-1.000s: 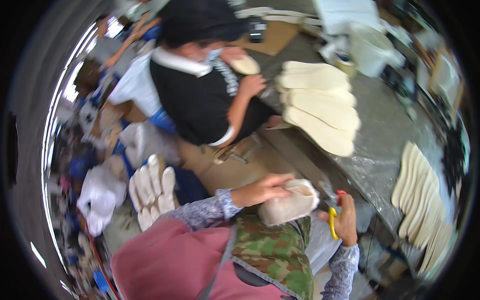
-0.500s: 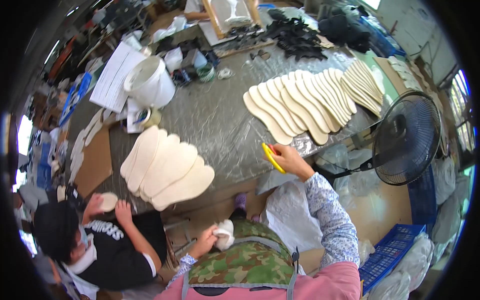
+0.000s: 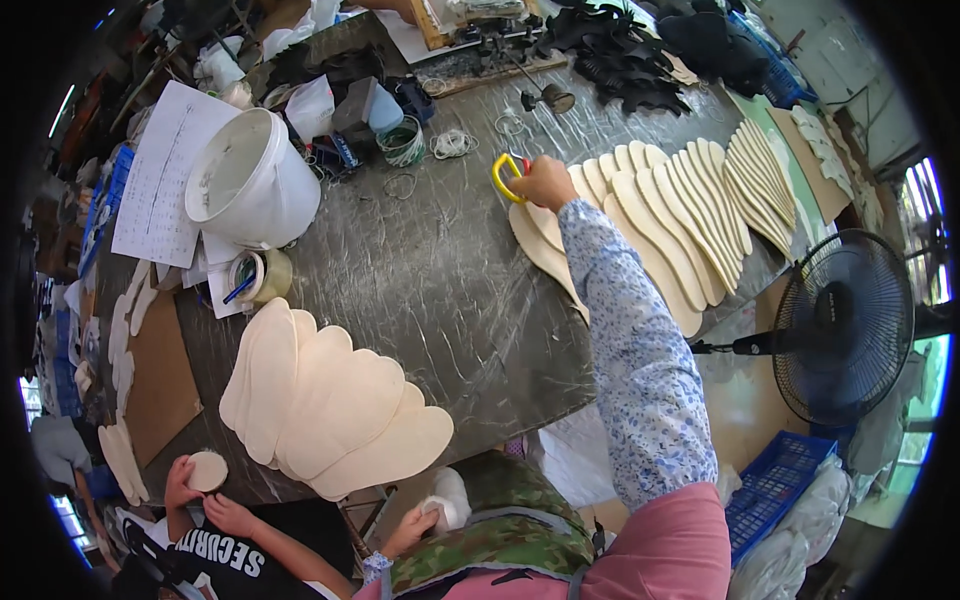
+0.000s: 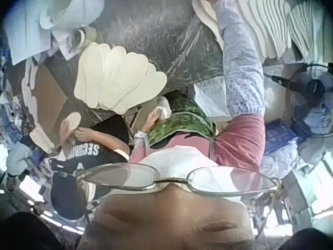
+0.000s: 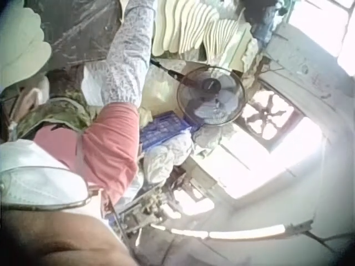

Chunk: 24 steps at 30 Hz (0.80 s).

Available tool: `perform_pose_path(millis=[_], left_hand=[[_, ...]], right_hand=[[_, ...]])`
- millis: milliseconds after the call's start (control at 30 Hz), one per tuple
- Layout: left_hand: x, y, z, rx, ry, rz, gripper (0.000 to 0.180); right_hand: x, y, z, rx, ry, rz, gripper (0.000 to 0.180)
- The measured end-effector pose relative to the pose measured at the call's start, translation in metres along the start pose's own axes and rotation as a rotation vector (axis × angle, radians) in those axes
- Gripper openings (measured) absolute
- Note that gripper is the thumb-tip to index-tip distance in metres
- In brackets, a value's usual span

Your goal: The recorder is assembling and finishing shoe insoles, including trimming excess fabric and applying spray adhesive.

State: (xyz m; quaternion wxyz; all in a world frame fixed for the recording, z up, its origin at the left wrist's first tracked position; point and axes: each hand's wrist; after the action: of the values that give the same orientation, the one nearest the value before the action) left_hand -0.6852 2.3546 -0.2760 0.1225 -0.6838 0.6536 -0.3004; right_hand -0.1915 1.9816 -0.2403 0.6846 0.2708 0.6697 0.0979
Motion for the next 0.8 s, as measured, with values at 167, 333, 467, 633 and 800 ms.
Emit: perform_pose_path(millis=[167,333,467,633,800], left_hand=[[-0.020,0.032,0.006,-0.235,-0.095,0.087,0.045],[-0.027,0.040,-0.006,-0.193,-0.160,0.156,0.043],[-0.016,0.032,-0.001,-0.071,-0.123,0.150,0.034],[0.015,0.017,0.008,-0.039,-0.074,0.086,0.023],[0.048,0.025,0.002,-0.014,-0.030,0.249,0.019]], right_hand=[[0.051,0.025,0.067,-0.022,-0.202,-0.124,0.040],[0.074,0.032,0.113,-0.163,-0.276,-0.285,0.043],[0.026,0.044,0.066,-0.450,-0.067,-0.235,0.024],[-0.086,0.011,-0.135,-0.664,0.379,0.390,0.034],[-0.107,-0.097,-0.336,-0.594,0.827,0.858,0.019]])
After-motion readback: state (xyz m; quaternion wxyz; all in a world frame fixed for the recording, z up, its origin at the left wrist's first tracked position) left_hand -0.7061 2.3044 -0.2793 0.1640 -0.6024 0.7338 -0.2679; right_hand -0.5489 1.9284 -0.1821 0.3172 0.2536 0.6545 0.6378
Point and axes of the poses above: each hand's wrist, its own z-axis towards the middle knuckle, its own x-axis out of the palm, y = z × x, and after that the axes turned 11 degrees about -y, right-handed
